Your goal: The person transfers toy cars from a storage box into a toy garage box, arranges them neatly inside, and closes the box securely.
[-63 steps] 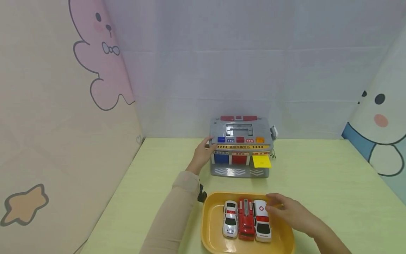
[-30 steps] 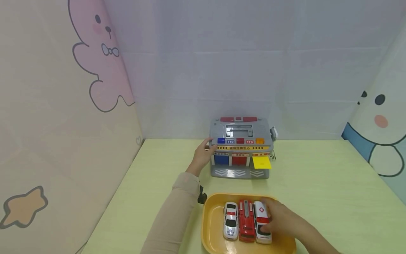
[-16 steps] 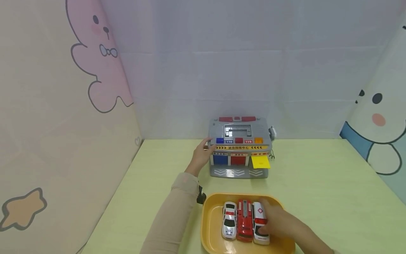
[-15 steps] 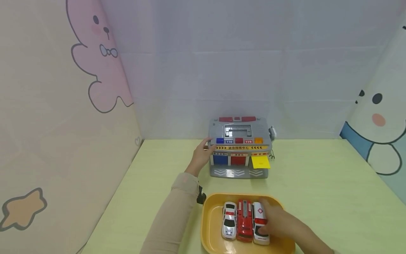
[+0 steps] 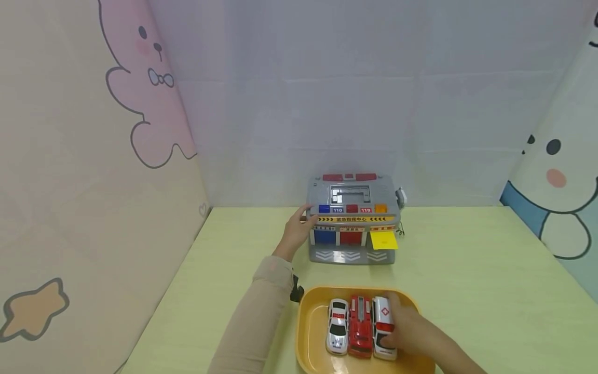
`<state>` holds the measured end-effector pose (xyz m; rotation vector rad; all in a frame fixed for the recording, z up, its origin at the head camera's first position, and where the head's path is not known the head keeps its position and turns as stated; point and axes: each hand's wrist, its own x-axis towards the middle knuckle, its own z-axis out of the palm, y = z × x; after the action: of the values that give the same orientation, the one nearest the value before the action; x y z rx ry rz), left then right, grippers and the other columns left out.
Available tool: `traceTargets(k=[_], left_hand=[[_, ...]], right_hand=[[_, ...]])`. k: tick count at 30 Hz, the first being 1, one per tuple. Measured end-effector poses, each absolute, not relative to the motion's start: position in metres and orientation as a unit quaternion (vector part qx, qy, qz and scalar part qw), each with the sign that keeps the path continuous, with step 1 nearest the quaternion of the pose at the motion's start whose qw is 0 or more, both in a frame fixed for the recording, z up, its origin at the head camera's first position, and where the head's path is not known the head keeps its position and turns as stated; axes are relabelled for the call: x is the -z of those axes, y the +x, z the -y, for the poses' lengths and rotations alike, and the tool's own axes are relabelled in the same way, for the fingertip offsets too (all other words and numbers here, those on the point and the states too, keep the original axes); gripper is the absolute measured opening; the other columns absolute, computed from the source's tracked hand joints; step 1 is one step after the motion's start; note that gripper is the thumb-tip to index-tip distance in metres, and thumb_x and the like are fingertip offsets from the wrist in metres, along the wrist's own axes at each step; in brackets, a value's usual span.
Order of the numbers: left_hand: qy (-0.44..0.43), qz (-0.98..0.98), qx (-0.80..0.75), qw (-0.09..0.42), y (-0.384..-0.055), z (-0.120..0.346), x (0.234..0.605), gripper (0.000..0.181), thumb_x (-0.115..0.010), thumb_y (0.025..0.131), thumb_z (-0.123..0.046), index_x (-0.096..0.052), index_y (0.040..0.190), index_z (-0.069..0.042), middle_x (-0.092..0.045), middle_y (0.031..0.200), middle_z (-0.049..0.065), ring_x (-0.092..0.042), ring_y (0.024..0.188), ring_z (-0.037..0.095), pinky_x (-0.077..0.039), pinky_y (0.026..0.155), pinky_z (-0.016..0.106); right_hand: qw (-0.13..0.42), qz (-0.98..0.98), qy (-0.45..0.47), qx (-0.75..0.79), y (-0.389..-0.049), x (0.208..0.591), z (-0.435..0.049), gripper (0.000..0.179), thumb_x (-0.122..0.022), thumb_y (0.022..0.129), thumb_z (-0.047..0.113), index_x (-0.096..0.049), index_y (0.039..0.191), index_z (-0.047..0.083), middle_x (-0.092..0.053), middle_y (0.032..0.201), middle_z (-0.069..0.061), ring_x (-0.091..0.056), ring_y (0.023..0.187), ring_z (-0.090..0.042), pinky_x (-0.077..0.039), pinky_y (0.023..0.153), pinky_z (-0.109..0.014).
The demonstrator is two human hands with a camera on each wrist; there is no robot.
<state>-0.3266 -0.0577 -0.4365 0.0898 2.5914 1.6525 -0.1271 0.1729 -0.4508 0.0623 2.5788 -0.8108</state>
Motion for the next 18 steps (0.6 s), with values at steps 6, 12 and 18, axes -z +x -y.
traceTargets(k=[6, 12, 18], left_hand=[[0.030, -0.843, -0.537, 0.031, -0.3264, 0.0569, 0.4369, 0.048, -0.058, 0.099, -0.034, -0.046, 0.145, -0.024, -0.057, 0.126, 0.015, -0.057, 0.111, 0.030, -0.050, 0.091, 0.045], [0.031, -0.842, -0.538, 0.030, -0.3267, 0.0569, 0.4376, 0.048, -0.057, 0.099, -0.034, -0.046, 0.145, -0.024, -0.057, 0.126, 0.016, -0.057, 0.111, 0.030, -0.050, 0.091, 0.045], [0.032, -0.841, -0.539, 0.029, -0.3268, 0.0571, 0.4370, 0.048, -0.057, 0.100, -0.033, -0.046, 0.145, -0.023, -0.057, 0.127, 0.016, -0.057, 0.111, 0.030, -0.050, 0.091, 0.045]], right_hand=[[0.214, -0.925, 0.027, 0.312, -0.1258, 0.4546, -0.1740, 0.094, -0.090, 0.068, 0.020, -0.032, 0.138, -0.003, -0.056, 0.096, -0.010, -0.053, 0.081, -0.023, -0.054, 0.078, -0.044], [0.207, -0.922, 0.026, 0.326, -0.1255, 0.4542, -0.1750, 0.095, -0.090, 0.068, 0.019, -0.031, 0.140, -0.002, -0.056, 0.103, -0.011, -0.054, 0.086, -0.024, -0.052, 0.083, -0.049], [0.195, -0.917, 0.016, 0.347, -0.1245, 0.4513, -0.1761, 0.093, -0.089, 0.070, 0.018, -0.033, 0.141, 0.000, -0.054, 0.114, -0.013, -0.053, 0.095, -0.026, -0.048, 0.090, -0.055]])
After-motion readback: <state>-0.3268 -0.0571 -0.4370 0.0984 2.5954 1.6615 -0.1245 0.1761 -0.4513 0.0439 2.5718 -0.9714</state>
